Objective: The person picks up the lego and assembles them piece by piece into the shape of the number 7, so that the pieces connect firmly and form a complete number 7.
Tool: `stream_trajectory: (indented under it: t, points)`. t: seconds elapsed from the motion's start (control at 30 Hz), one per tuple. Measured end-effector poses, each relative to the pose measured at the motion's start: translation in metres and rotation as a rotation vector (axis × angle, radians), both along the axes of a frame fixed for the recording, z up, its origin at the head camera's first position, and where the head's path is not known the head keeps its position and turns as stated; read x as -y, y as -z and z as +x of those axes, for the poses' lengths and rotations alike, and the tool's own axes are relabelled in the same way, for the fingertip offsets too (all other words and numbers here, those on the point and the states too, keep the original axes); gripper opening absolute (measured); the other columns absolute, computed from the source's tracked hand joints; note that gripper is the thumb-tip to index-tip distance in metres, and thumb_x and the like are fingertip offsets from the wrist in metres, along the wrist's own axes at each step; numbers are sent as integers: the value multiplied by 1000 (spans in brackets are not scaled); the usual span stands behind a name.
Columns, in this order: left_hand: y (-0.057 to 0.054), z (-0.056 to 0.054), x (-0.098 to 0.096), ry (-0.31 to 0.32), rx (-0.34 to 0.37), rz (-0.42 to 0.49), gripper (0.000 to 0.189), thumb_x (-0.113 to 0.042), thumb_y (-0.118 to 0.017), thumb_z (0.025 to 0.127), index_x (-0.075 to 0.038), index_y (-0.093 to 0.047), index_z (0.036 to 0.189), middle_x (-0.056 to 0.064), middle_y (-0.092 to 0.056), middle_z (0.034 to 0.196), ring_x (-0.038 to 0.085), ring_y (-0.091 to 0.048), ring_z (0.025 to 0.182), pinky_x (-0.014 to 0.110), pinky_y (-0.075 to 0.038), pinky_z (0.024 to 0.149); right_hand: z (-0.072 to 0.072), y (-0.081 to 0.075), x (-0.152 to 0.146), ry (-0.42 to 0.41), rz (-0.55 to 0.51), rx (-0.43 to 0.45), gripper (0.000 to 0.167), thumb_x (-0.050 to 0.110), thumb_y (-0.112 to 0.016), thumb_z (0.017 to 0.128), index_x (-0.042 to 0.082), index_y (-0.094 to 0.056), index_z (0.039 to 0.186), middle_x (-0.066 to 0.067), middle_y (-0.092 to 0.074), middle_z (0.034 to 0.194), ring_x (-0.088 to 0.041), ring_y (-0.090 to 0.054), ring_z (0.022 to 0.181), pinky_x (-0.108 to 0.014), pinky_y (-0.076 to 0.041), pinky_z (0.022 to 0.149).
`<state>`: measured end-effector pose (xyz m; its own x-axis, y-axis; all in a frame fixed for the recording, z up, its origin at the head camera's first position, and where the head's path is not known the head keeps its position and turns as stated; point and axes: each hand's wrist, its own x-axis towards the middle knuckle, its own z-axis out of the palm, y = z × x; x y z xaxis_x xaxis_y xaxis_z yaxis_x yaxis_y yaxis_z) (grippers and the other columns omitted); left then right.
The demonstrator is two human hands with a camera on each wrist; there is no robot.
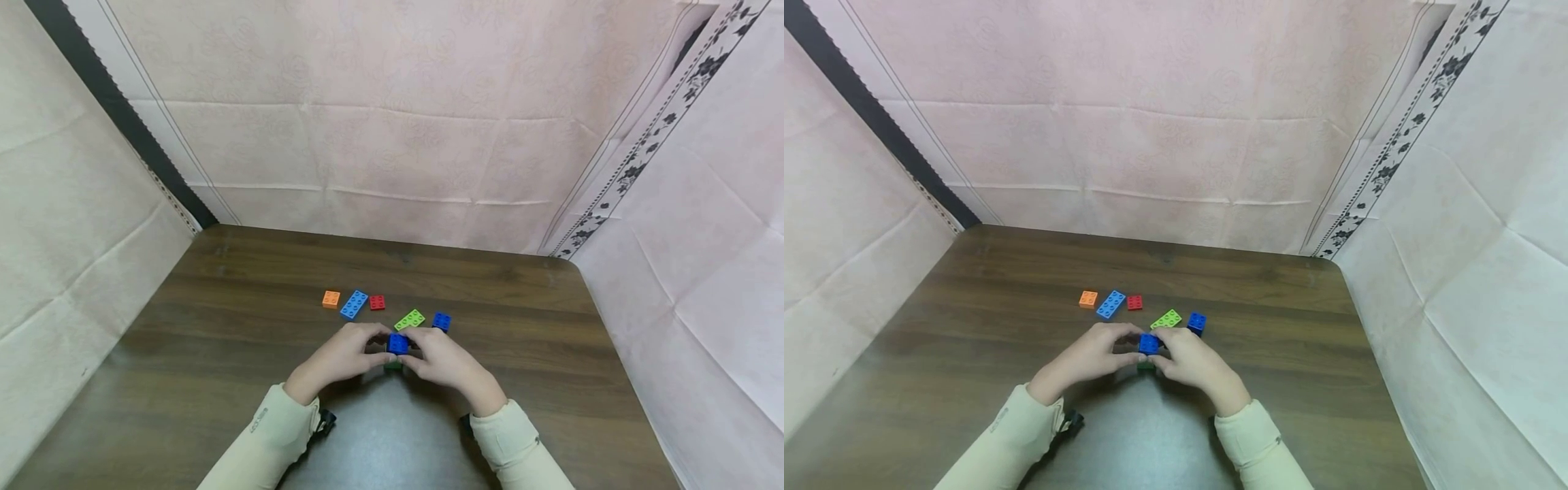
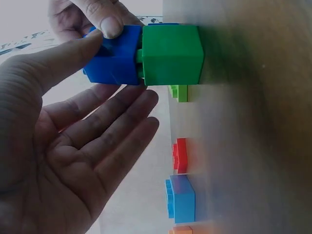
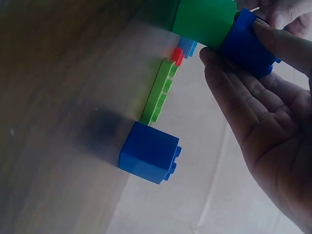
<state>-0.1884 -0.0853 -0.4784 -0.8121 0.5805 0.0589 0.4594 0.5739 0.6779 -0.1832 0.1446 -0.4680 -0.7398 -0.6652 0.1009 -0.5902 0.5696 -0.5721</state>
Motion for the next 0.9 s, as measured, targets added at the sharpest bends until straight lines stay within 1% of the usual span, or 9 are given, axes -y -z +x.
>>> stream_trajectory:
  t: [0.2,0.43,0.63,0.77,0.9]
  points:
    - [-3,1,-1,-6,19,24,34,-31,-74,94,-12,-68,121,-4,-71,110,10,-67,101,33,-56,89,1,-4,2,-14,17,-4,26,19,-69,97,9,-64,122,1,-70,111,-6,-65,101,-32,-56,89]
    - [-2,2,-3,-16,33,61,30,-26,-74,94,-10,-68,118,1,-72,111,9,-69,96,27,-57,82,-1,-1,3,-25,43,-33,24,19,-68,98,12,-64,121,4,-69,110,-3,-63,98,-29,-55,89]
    - [-1,3,-3,-26,43,84,27,-25,-75,93,-11,-68,114,2,-72,109,8,-69,93,23,-57,79,-1,1,3,-31,67,-46,26,21,-66,99,10,-62,123,2,-68,109,-3,-62,94,-27,-55,86]
    - [-2,4,-2,-24,43,81,28,-27,-75,93,-11,-68,115,1,-72,110,9,-69,96,27,-57,82,0,1,3,-34,56,-47,28,20,-66,99,8,-61,124,0,-69,111,-4,-63,96,-28,-55,86]
    - [-7,5,-2,-24,46,93,37,-29,-76,92,-11,-66,123,0,-70,115,13,-69,102,32,-57,88,0,1,2,-32,46,-34,31,22,-66,100,8,-61,126,-1,-69,114,-4,-64,101,-28,-55,89]
